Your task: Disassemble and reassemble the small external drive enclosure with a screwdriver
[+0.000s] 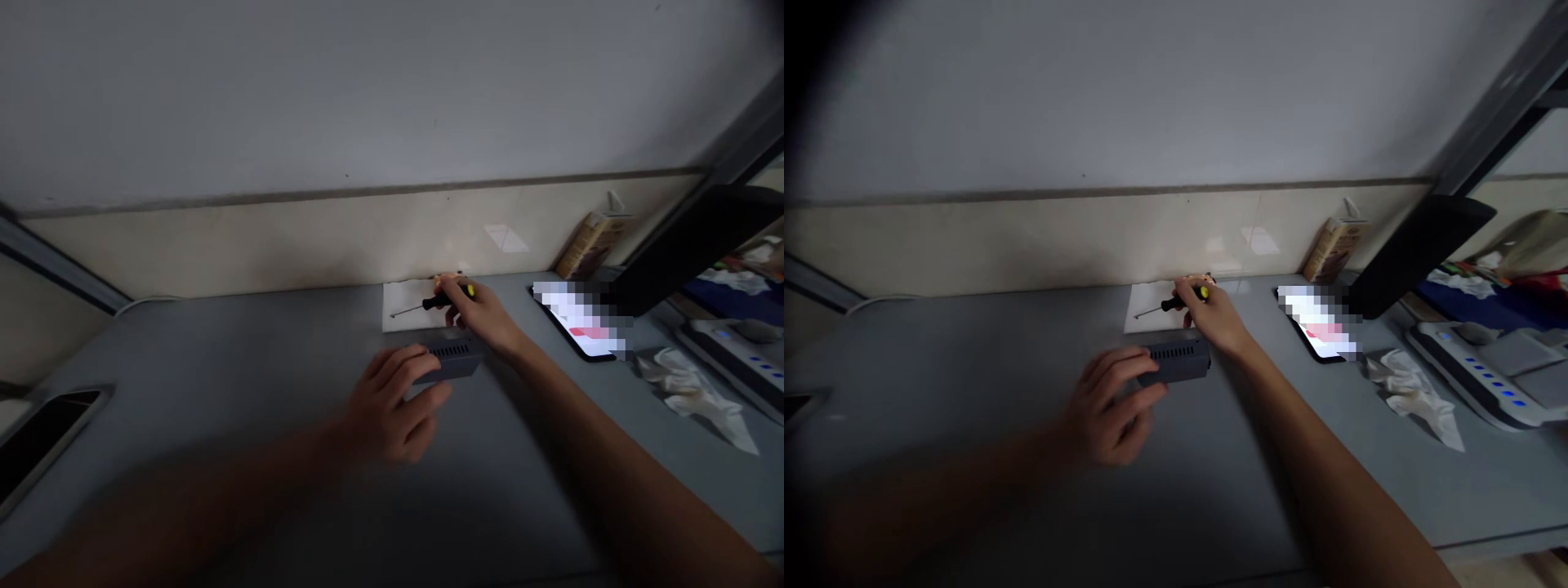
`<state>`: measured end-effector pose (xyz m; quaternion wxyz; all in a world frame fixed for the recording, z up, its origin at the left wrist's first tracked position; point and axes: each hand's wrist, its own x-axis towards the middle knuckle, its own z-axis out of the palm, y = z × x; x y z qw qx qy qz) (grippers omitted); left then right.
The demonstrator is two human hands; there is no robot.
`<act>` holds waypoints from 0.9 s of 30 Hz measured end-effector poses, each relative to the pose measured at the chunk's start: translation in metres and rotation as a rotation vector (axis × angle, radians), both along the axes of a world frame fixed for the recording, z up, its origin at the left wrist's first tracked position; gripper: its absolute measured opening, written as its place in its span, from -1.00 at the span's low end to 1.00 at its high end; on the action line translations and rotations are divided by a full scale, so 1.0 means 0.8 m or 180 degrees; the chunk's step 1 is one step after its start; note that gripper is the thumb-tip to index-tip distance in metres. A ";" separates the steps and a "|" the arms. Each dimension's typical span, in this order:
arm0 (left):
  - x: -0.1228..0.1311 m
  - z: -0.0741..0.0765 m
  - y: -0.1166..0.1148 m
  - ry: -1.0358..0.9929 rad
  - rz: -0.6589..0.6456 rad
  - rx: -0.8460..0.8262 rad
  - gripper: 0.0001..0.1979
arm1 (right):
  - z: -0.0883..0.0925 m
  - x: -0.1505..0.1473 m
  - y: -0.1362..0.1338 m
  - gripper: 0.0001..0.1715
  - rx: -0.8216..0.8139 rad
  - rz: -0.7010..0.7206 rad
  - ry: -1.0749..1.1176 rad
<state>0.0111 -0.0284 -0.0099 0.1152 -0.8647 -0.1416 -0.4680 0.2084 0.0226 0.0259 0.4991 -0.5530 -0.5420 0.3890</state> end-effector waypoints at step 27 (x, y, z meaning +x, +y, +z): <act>0.004 -0.003 0.003 0.0333 0.1011 -0.1094 -0.43 | 0.011 0.035 0.004 -0.74 0.0588 -0.1100 0.1659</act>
